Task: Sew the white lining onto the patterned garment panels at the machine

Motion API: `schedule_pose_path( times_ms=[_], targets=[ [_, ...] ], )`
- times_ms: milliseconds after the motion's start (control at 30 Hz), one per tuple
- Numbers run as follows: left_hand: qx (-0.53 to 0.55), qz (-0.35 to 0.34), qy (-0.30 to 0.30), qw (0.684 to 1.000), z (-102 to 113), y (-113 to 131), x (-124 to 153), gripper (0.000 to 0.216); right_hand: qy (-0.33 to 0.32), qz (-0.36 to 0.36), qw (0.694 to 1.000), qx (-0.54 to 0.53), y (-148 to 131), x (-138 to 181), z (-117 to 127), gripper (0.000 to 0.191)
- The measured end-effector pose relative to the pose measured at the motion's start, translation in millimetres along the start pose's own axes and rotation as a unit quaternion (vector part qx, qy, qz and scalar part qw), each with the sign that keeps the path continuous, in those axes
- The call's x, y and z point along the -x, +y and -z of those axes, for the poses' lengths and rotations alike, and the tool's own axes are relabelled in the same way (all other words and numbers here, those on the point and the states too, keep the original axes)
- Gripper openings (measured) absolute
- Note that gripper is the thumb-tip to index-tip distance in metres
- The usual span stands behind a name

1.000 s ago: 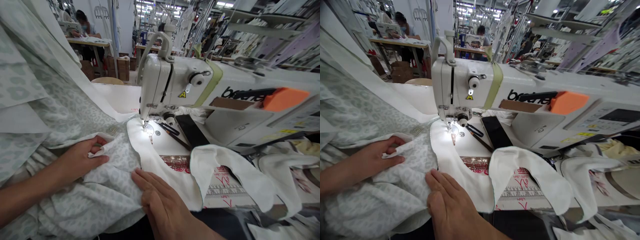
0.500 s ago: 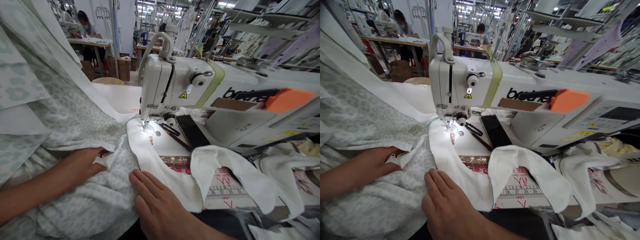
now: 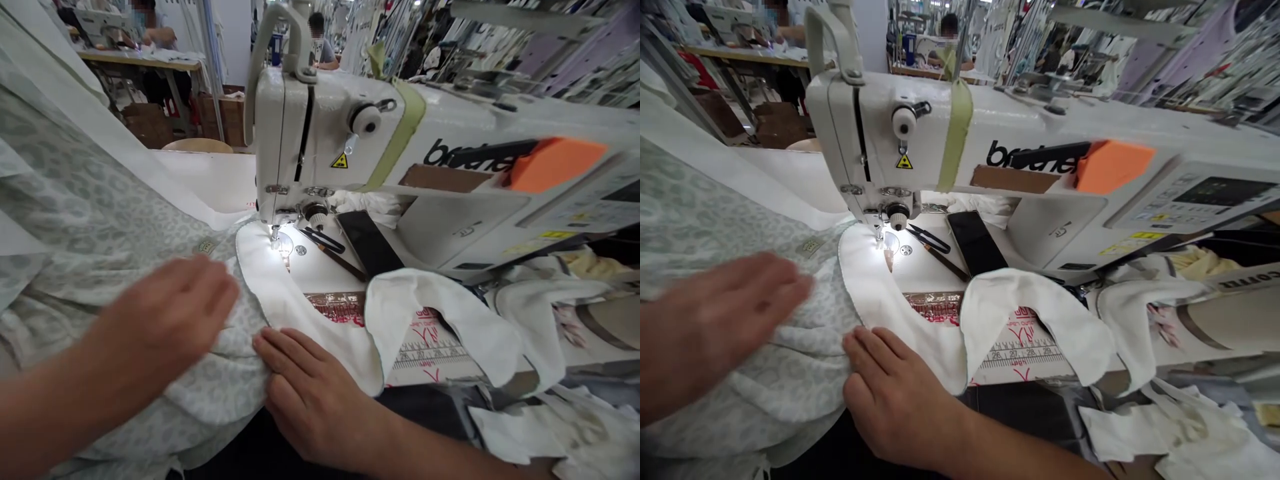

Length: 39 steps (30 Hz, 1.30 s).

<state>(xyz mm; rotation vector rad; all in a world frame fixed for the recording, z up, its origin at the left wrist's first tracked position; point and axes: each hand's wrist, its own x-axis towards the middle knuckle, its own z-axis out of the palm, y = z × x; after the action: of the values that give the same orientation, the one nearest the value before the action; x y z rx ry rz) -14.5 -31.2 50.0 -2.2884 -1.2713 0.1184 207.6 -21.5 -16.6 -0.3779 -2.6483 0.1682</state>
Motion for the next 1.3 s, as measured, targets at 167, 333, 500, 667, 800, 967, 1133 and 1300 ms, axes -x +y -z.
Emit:
schedule_pose_path(
  times_ms=[167,333,500,667,800,967,1133,1300],
  targets=[
    [0.099,-0.135,0.003,0.986,-27,26,-40,0.037,0.033,-0.145,0.988,0.039,18,9,30,0.025],
    [0.122,-0.111,-0.005,0.986,-37,24,-57,0.032,-0.121,-0.244,0.961,0.050,35,12,54,0.006],
    [0.187,-0.151,0.087,0.967,-45,-7,-43,0.029,-0.164,-0.281,0.920,-0.217,24,-6,74,0.022],
    [0.225,-0.185,0.100,0.951,-65,-24,-31,0.034,-0.257,-0.320,0.816,-0.407,21,-17,75,0.032],
    [0.234,-0.179,0.105,0.950,-64,-10,-35,0.032,-0.255,-0.306,0.829,-0.393,27,-21,70,0.014],
    [0.265,-0.056,0.128,0.954,-63,-2,-37,0.044,-0.251,-0.247,0.844,-0.404,37,-26,64,0.008],
    [0.237,-0.036,0.131,0.962,-76,-11,-44,0.035,-0.284,-0.317,0.699,-0.575,51,-31,48,0.019],
    [0.193,-0.138,0.202,0.950,-75,-31,-60,0.027,-0.290,-0.165,0.815,-0.474,58,-43,40,0.028]
  ],
)
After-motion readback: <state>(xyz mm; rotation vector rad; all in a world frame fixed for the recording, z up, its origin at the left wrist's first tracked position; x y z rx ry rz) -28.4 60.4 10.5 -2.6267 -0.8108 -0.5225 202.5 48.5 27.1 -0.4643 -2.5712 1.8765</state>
